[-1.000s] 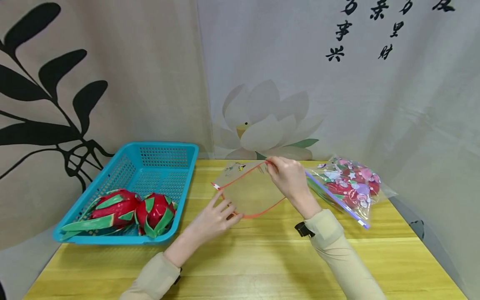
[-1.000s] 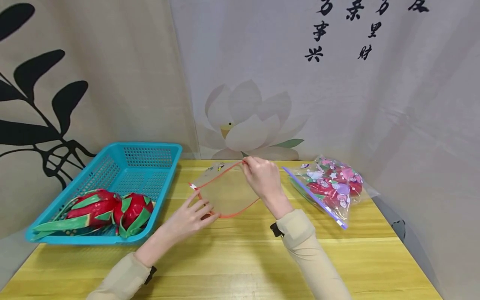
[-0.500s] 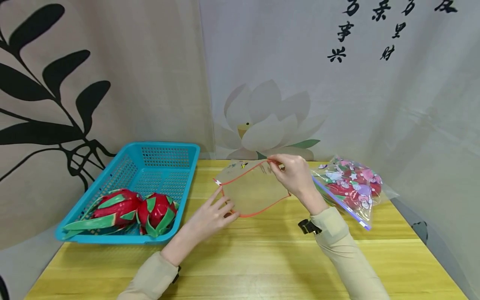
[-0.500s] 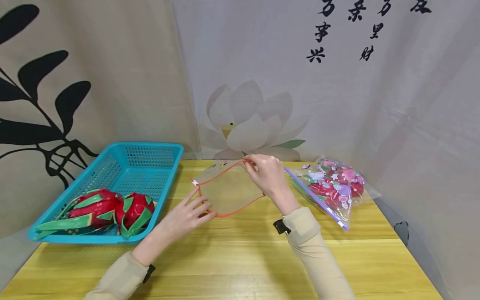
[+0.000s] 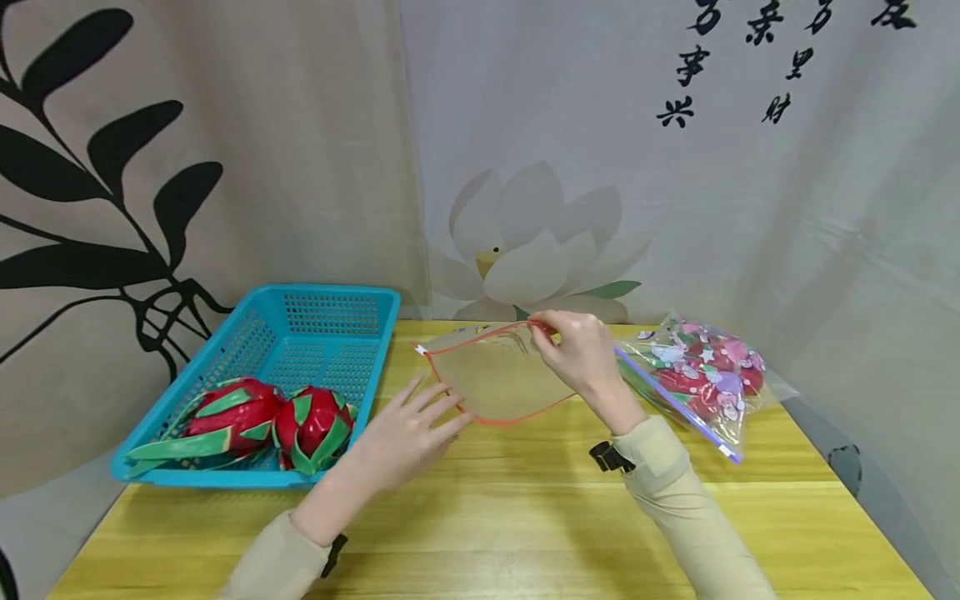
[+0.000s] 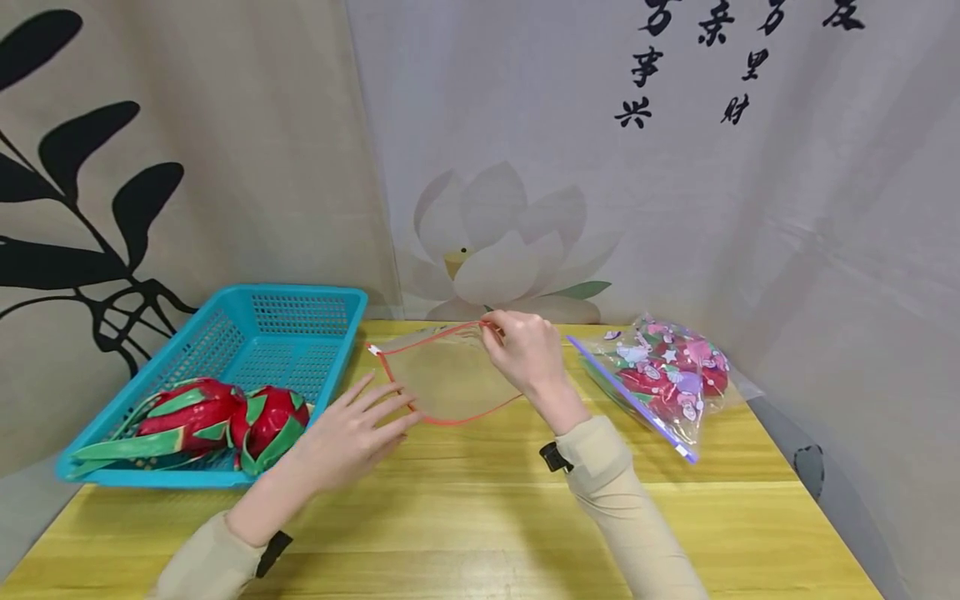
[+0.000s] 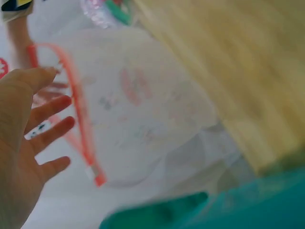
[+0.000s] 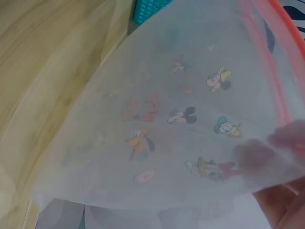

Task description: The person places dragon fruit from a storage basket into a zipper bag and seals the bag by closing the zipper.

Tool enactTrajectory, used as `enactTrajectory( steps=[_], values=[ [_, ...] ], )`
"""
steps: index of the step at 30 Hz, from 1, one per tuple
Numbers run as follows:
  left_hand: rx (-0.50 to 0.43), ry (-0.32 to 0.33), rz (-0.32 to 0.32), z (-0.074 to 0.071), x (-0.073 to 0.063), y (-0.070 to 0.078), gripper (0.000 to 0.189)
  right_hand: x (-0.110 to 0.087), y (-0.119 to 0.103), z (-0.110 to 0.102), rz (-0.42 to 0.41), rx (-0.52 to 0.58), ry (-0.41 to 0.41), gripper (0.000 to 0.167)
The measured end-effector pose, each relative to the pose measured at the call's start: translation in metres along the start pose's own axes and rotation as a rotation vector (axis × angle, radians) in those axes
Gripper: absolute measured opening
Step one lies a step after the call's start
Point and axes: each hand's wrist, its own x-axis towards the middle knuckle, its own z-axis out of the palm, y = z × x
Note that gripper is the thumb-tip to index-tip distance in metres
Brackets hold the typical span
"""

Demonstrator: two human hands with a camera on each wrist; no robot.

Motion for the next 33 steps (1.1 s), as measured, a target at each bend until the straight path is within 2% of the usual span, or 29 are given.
enactTrajectory(
  steps=[3, 6, 8, 10, 12, 14, 16, 18, 20, 23, 26, 33],
  values=[
    [-0.064, -0.048, -0.106, -0.02, -0.004, -0.011, 0.043, 0.0, 0.0, 0.0, -0.003, 0.006, 0.002, 0.011],
    [-0.096, -0.163, -0.275, -0.038, -0.011, -0.027, 0.05, -0.001, 0.002, 0.0, -0.004, 0.008, -0.002, 0.012],
    [-0.125, -0.286, -0.419, -0.05, -0.015, -0.04, 0.053, -0.001, 0.003, 0.0, -0.004, 0.009, -0.008, 0.012],
    [-0.173, -0.437, -0.563, -0.059, -0.019, -0.054, 0.057, -0.002, 0.004, 0.0, 0.001, 0.009, -0.015, 0.012],
    [-0.23, -0.601, -0.679, -0.065, -0.022, -0.069, 0.061, -0.002, 0.005, 0.0, 0.006, 0.009, -0.023, 0.012],
    [-0.294, -0.749, -0.763, -0.066, -0.026, -0.082, 0.067, -0.003, 0.005, 0.0, 0.011, 0.009, -0.029, 0.011],
    [-0.352, -0.874, -0.819, -0.064, -0.028, -0.093, 0.074, -0.003, 0.006, 0.0, 0.013, 0.011, -0.033, 0.011],
    [-0.388, -0.974, -0.852, -0.061, -0.031, -0.1, 0.08, -0.003, 0.006, 0.001, 0.013, 0.012, -0.034, 0.011],
    [-0.409, -1.048, -0.88, -0.056, -0.032, -0.104, 0.086, -0.003, 0.005, 0.001, 0.015, 0.012, -0.035, 0.012],
    [-0.404, -1.123, -0.894, -0.049, -0.033, -0.103, 0.093, -0.003, 0.004, 0.002, 0.017, 0.012, -0.044, 0.012],
    [-0.404, -1.139, -0.934, -0.043, -0.036, -0.098, 0.097, -0.003, 0.003, 0.003, 0.016, 0.01, -0.056, 0.012],
    [-0.424, -1.037, -1.046, -0.033, -0.043, -0.086, 0.093, -0.001, 0.004, 0.003, 0.014, 0.015, -0.046, 0.012]
  ],
)
